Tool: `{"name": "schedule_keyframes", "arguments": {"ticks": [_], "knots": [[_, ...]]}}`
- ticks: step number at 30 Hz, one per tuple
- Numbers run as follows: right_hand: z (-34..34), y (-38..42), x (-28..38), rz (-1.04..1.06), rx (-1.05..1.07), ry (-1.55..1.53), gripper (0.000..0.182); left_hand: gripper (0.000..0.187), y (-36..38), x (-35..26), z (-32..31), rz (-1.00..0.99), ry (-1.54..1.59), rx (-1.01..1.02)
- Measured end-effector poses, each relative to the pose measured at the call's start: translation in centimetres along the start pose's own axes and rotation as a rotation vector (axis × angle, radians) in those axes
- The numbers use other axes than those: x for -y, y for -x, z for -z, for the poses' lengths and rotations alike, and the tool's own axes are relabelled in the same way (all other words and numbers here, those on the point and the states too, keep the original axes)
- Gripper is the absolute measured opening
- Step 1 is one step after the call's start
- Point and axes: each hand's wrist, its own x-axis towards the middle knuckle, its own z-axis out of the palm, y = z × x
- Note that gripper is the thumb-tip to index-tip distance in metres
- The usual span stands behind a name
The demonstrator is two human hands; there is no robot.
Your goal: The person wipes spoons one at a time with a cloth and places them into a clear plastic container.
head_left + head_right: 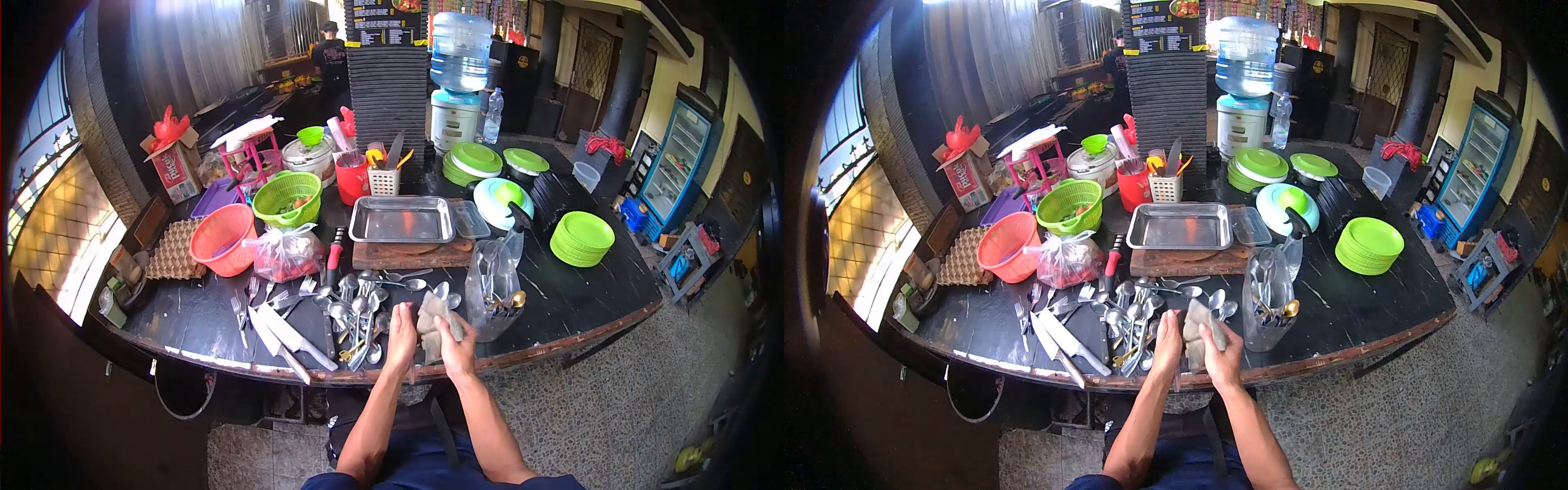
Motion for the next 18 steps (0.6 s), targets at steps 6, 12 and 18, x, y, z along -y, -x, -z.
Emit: {"name": "schedule_keyframes", "arguments": {"ticks": [6,12,18], "knots": [[0.5,-0.5,1.7,0.654,0.116,0.729,0.046,0.016,1.6,-2.9,-1.2,0.415,0.156,0.258],[1.9,-1.6,2.3,0.570,0.061,0.769,0.053,0.019,1.6,-2.2,-0.1,0.512,0.133,0.314],[1.0,-0.5,4.2,0.810,0.065,0.723,0.050,0.013,-0.1,-2.2,1.4,0.317,-0.003,0.141]]}}
